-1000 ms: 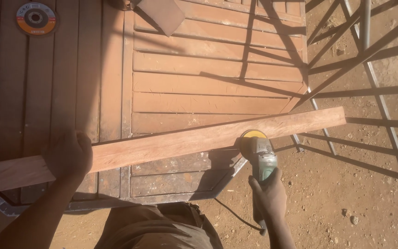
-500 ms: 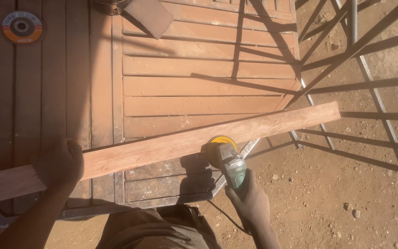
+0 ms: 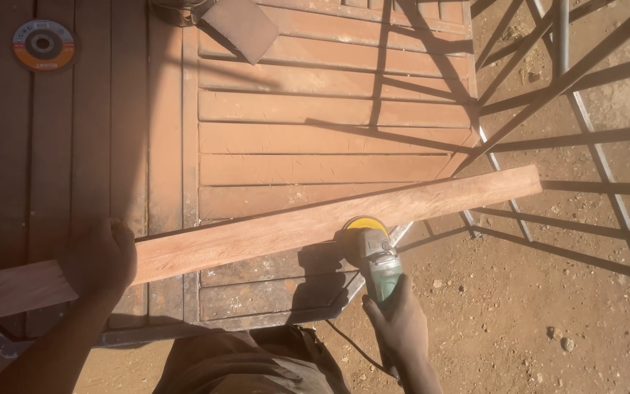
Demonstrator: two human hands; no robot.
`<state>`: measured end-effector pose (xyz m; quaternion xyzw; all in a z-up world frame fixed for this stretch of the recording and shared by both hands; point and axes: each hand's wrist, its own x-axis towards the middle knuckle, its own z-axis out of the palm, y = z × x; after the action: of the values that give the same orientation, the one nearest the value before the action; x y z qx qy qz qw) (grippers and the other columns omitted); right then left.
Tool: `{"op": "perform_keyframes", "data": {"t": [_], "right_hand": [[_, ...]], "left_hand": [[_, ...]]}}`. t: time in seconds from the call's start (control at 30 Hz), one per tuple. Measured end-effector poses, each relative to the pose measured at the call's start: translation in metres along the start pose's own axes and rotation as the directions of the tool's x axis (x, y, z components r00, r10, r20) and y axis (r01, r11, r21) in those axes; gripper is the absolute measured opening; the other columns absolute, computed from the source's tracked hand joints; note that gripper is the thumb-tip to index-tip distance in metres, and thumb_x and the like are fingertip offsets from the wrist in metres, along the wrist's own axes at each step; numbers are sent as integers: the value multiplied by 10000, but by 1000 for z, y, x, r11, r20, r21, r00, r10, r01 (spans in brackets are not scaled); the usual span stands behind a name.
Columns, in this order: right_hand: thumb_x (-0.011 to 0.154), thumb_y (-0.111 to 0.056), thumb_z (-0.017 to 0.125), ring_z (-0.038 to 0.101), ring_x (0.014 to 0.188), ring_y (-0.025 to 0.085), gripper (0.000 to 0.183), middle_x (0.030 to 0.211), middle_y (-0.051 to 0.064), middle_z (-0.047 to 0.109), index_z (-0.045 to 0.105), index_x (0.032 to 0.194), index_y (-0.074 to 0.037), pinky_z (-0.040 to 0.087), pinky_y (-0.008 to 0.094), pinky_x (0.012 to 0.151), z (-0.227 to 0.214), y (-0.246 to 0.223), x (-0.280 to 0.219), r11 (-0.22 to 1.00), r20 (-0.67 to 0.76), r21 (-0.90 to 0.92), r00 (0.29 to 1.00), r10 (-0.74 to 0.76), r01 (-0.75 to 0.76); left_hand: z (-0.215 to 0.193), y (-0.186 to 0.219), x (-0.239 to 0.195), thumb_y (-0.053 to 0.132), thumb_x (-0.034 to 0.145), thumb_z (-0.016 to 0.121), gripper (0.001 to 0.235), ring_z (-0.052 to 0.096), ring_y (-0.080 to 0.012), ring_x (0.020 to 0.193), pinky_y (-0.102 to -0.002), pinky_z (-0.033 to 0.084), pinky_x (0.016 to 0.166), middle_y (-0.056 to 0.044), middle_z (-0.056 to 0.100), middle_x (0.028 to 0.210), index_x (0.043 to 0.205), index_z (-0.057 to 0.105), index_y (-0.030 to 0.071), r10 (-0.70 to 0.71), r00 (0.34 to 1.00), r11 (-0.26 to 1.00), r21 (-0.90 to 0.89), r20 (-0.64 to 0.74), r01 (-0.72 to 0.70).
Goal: Sanding a wooden plank using an angle grinder with a sanding disc
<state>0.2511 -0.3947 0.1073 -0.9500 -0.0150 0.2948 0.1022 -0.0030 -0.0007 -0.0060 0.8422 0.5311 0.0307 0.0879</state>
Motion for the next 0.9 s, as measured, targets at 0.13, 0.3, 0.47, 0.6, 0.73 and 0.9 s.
{"op": "perform_keyframes", "data": {"t": [0.13,0.3,0.47,0.6,0.73,0.9], "right_hand": [[837,-433,653,732,704,273,483,955,70,750,390,1168,-199,609,429,580,-7,-15,-11,979,105,-129,984,-145,158],[856,-434,718,765,746,257,549,1010,109,752,419,1202,-132,678,450,707,-22,-6,18,996,-20,-82,999,-28,26],[866,-403,662,741,755,280,544,1002,129,743,409,1241,-102,631,454,691,-37,-12,27,994,-115,-23,988,99,-102],[848,-404,707,744,797,314,534,1019,143,746,411,1193,-123,622,481,710,-10,-26,1,1000,-73,-3,997,-6,6],[853,-392,720,751,787,284,525,1077,80,695,388,1200,-180,651,453,625,16,-34,-14,953,129,-117,956,-263,278],[874,-387,705,787,774,258,535,1044,64,738,363,1251,-219,700,404,601,8,-12,-1,953,135,-162,962,-236,256]], "left_hand": [[8,-6,1,163,1002,444,364,412,-247,532,-401,301,546,-56,462,566,660,552,103,-13,999,997,83,32,10],[-8,2,-1,85,943,430,347,275,-222,535,-410,238,567,-43,302,546,596,414,76,-3,1000,1000,20,18,2],[-12,5,-1,104,939,434,330,321,-253,566,-419,231,541,-80,357,562,615,392,58,-28,999,999,-31,28,29],[5,-4,-1,158,972,444,309,449,-298,546,-434,316,567,-76,504,585,680,528,100,-11,1000,998,66,-6,12],[-1,0,-2,158,1011,414,367,463,-254,564,-417,372,660,-45,526,600,682,563,90,-35,998,999,40,45,33],[-6,5,-2,78,964,403,362,276,-201,525,-414,301,631,-3,298,549,602,402,99,-19,1000,999,-33,20,20]]}}
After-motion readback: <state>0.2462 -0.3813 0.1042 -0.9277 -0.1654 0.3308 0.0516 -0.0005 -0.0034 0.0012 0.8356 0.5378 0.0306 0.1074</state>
